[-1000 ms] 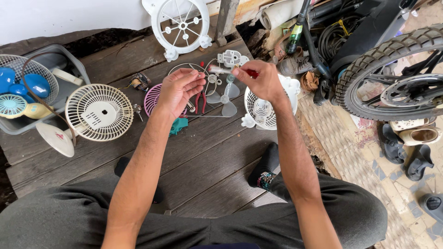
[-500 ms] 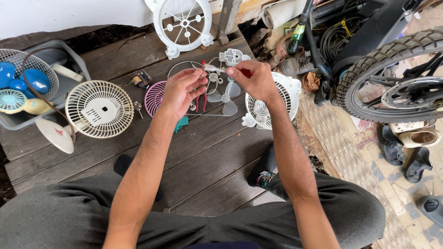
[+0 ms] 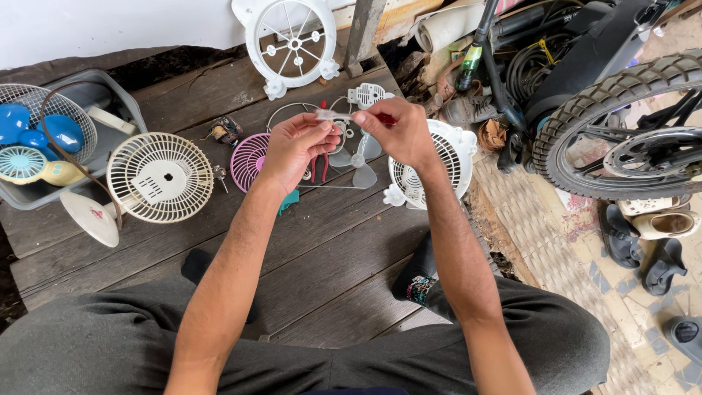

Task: The person disassembles a small electric fan motor, uses a screwdriver to adjust internal components, and then reassembles the motor into the fan housing. They also handle a power cord and a cloth during the process.

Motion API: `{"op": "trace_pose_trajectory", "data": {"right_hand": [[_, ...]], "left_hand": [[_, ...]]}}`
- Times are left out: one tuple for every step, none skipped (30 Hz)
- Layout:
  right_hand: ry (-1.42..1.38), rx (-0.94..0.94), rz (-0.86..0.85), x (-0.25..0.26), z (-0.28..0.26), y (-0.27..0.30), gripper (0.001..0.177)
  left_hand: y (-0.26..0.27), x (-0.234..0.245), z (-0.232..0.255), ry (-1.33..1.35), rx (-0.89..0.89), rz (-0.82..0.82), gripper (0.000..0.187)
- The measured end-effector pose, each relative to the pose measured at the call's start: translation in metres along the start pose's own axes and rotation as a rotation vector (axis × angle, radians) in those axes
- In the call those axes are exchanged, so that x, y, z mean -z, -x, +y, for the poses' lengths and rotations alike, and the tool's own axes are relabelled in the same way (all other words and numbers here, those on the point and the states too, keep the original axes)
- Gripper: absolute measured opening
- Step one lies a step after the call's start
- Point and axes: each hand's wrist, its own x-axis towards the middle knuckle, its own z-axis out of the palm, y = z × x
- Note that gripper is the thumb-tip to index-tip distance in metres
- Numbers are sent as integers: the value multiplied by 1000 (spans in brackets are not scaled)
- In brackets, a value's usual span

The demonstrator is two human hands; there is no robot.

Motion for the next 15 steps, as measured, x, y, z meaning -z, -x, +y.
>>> {"op": "trace_pose_trajectory", "data": {"right_hand": [[28,49,12,-1,-3,0,39],[55,99,25,-1,-5,0,39],[83,149,38,-1,-8,1,39],[79,140,64,0,-10,0,39],[74,132,90,2,-12,0,39],[69,123,114,4,-13,1,39],[101,140,125,5,-14,1,38],[131,156,135,5,-14,2,38],[161,172,145,5,-13,1,38],[156,159,143,6,-12,1,38],[151,146,141,7,-11,1,38],[147,132,141,8,-9,1,39],[149,146,158,10,-7,2,39],[152,161,176,13,-5,2,39],[154,176,194,14,-3,1,39]], "left_hand": [[1,-1,0,-24,-25,-6,13],[1,-2,0,-49,-51,-12,15],[2,-2,0,-75,-77,-18,16],[2,-2,1,-104,-78,-10,17],[1,-2,2,-134,-79,-1,18],[1,-1,1,-162,-80,9,19],[1,-1,0,-153,-79,8,20],[1,-1,-2,-144,-77,9,21],[1,-1,-3,-134,-75,9,21],[1,0,-5,-114,-71,9,21],[0,0,-6,-94,-66,8,21],[0,0,-7,-74,-61,5,21],[0,1,-8,-62,-56,5,20],[-1,1,-8,-51,-51,2,20],[-1,2,-7,-39,-46,0,19]]}}
